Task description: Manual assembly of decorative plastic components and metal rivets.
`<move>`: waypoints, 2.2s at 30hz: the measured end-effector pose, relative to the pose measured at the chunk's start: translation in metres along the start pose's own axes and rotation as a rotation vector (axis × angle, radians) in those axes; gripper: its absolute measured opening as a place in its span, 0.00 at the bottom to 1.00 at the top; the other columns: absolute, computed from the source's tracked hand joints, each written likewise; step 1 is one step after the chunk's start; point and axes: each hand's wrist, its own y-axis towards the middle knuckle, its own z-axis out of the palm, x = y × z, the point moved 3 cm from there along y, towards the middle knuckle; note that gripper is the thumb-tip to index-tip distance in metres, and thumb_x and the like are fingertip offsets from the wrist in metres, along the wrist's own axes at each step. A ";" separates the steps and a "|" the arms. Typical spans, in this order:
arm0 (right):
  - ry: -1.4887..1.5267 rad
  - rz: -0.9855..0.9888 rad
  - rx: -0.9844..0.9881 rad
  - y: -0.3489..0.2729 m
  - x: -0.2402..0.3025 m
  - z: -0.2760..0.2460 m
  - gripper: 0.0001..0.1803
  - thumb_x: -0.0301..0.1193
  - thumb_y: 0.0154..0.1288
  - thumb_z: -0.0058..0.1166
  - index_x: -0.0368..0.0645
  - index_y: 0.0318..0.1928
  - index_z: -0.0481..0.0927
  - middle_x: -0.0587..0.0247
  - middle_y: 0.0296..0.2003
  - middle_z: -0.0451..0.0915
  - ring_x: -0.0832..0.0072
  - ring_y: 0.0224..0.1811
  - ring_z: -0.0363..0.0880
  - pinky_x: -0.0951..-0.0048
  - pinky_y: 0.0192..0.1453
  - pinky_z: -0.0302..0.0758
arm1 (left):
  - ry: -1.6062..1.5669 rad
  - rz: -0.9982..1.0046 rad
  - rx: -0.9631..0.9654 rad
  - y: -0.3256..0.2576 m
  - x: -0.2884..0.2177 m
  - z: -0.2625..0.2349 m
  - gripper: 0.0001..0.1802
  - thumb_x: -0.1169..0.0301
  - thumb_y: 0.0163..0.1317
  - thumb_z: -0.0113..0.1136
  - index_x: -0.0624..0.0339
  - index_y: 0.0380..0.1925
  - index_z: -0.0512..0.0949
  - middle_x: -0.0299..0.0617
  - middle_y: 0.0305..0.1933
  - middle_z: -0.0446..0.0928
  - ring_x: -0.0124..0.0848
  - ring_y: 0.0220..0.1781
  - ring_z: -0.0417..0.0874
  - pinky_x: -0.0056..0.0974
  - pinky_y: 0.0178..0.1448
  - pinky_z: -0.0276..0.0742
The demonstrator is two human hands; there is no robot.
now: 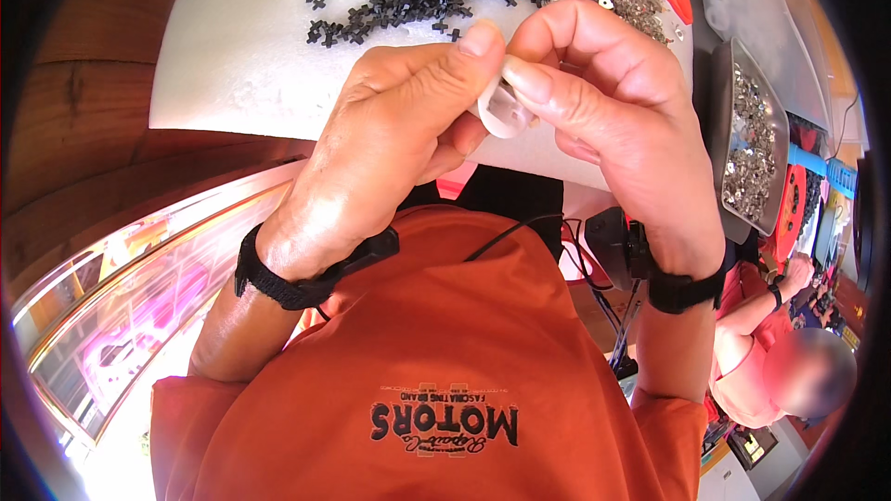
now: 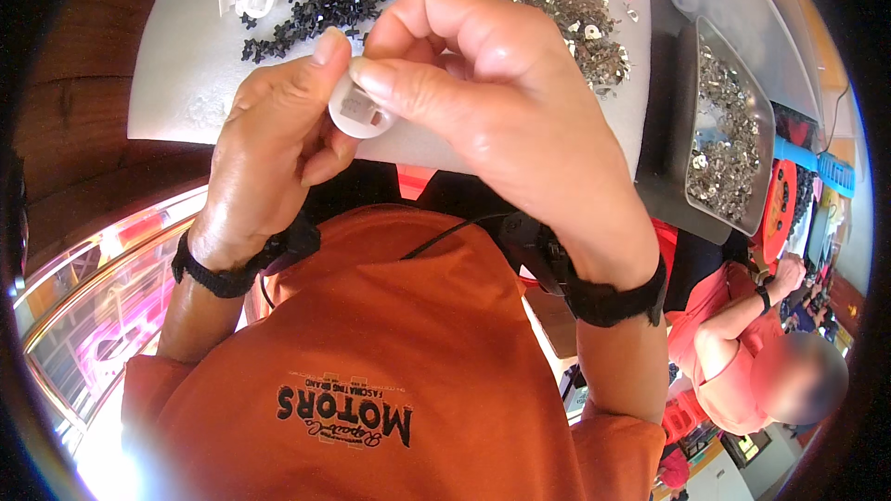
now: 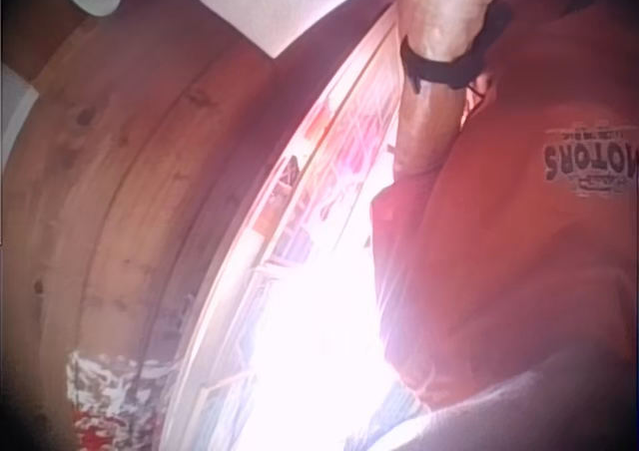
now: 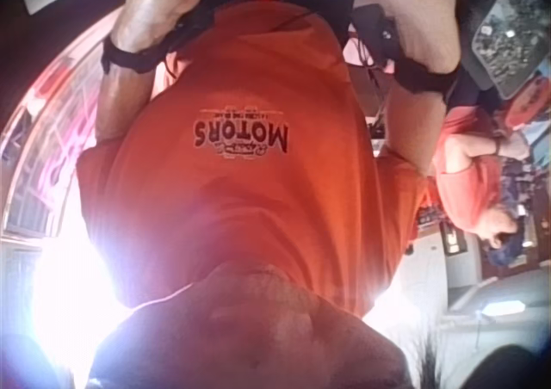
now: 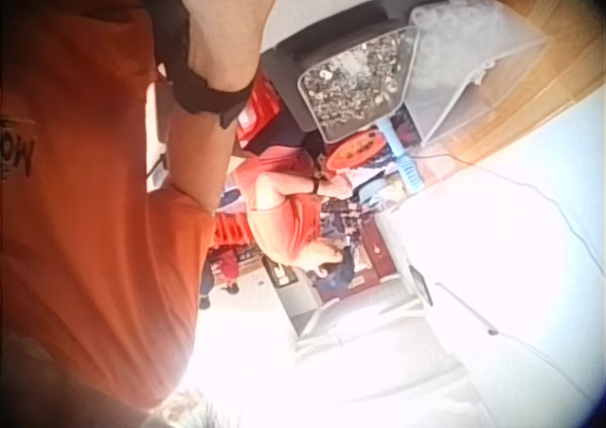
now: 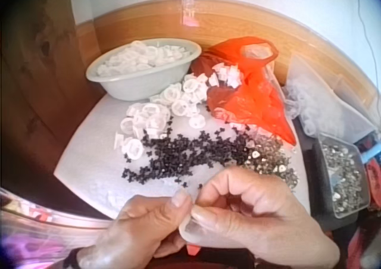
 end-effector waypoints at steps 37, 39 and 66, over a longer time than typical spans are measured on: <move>-0.378 -0.183 -0.158 -0.033 -0.011 0.009 0.09 0.29 0.69 0.49 0.38 0.31 0.72 0.76 0.21 0.67 0.91 0.22 0.59 0.85 0.24 0.57 | 0.177 0.007 0.139 -0.006 -0.001 -0.002 0.15 0.79 0.61 0.48 0.72 0.45 0.78 0.45 0.32 0.81 0.27 0.28 0.81 0.30 0.34 0.80; -0.388 -0.204 -0.154 -0.034 -0.010 0.010 0.09 0.28 0.69 0.50 0.38 0.31 0.72 0.75 0.22 0.67 0.89 0.23 0.59 0.84 0.25 0.58 | 0.179 0.019 0.126 -0.007 -0.001 -0.001 0.14 0.79 0.61 0.49 0.71 0.45 0.79 0.45 0.32 0.81 0.27 0.28 0.81 0.30 0.34 0.80; -0.390 -0.128 -0.193 -0.046 0.013 -0.013 0.07 0.25 0.65 0.51 0.37 0.30 0.71 0.63 0.22 0.68 0.76 0.24 0.67 0.74 0.28 0.65 | 0.012 0.139 0.232 -0.004 0.012 0.014 0.20 0.67 0.67 0.54 0.67 0.55 0.72 0.41 0.35 0.79 0.22 0.29 0.77 0.28 0.34 0.77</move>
